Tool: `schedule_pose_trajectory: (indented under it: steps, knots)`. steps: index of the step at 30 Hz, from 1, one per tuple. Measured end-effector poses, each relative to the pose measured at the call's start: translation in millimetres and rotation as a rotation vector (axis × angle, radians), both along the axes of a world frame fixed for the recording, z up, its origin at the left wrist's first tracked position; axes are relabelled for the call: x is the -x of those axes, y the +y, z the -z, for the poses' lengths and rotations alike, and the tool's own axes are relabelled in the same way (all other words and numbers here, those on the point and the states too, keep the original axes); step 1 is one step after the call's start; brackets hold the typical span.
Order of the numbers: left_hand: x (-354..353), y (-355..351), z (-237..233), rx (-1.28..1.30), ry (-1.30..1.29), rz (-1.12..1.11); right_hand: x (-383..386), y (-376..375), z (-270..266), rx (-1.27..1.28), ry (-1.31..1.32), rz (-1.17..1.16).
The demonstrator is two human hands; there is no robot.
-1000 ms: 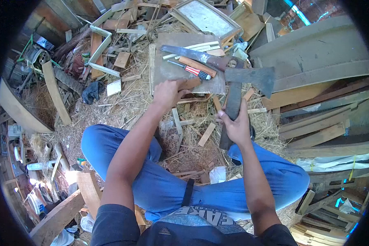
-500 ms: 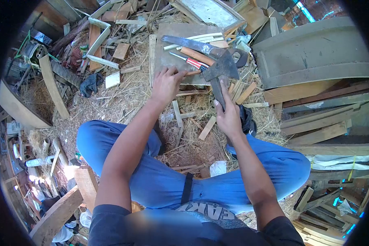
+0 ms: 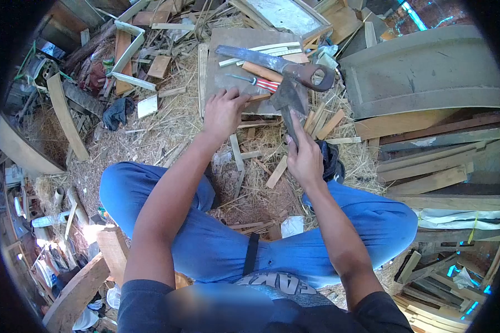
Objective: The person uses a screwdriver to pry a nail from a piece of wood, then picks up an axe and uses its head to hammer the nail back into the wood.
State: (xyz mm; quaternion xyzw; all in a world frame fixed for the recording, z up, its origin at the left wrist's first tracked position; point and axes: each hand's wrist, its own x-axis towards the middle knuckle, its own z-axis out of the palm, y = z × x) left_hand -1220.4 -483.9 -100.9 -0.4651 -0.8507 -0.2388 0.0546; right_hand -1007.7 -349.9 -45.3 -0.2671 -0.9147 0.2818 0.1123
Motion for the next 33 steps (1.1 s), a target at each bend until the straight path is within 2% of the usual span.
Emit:
schedule_pose_trajectory:
  steps: [1, 5, 7, 9, 11, 13, 15, 17, 18, 19, 21, 23, 25, 27, 29, 30, 31, 33]
  knots:
    - [-1, -2, 0, 0.009, 0.003, -0.004, 0, -3, 1, -0.025, 0.115, -0.020]
    - [-1, -2, 2, -0.013, -0.003, -0.009, 5, -3, -3, 0.065, 0.188, 0.008]
    - [0, -2, 1, -0.028, -0.030, -0.010, 1, -4, 5, 0.020, 0.196, 0.005]
    - [-1, -1, 0, -0.020, -0.023, -0.005, -2, -1, 13, -0.004, -0.025, -0.016]
    - [2, -1, 3, -0.004, -0.026, -0.010, -2, 1, 12, 0.075, -0.030, 0.008]
    - [2, -1, 4, -0.009, -0.028, -0.004, 4, -1, 0, 0.101, 0.182, 0.034]
    - [1, -2, 4, -0.005, -0.042, -0.009, 5, -1, -2, 0.133, 0.196, 0.050]
    - [1, 0, 1, -0.008, -0.043, -0.005, 6, -3, 1, 0.060, 0.300, 0.019]
    - [1, 0, 0, -0.006, -0.054, -0.010, 5, -4, 6, -0.046, 0.285, -0.019]
    - [2, 1, -1, -0.005, -0.063, -0.016, 3, -1, 8, -0.051, 0.290, -0.014]
    - [1, 2, -2, -0.003, -0.049, -0.007, 1, 1, 10, -0.016, -0.103, -0.010]
    - [3, 0, 0, 0.010, -0.046, -0.005, 3, -2, 9, -0.019, -0.031, 0.007]
    - [4, 1, 3, 0.004, -0.065, -0.003, 9, -4, -9, 0.109, 0.215, 0.023]
    - [3, 1, 3, -0.012, -0.068, -0.004, 10, -4, -7, 0.146, 0.219, 0.033]
    - [4, 1, -1, -0.029, -0.060, 0.010, 5, -4, 9, 0.013, 0.159, 0.012]
    - [3, 0, -4, -0.005, -0.041, 0.022, 4, 0, 8, 0.026, -0.064, 0.002]
    - [4, 0, -6, 0.018, -0.020, 0.032, 3, 1, 11, 0.023, -0.055, 0.008]
    - [5, 4, -8, 0.027, -0.066, 0.008, 3, -2, 18, 0.019, 0.135, -0.022]
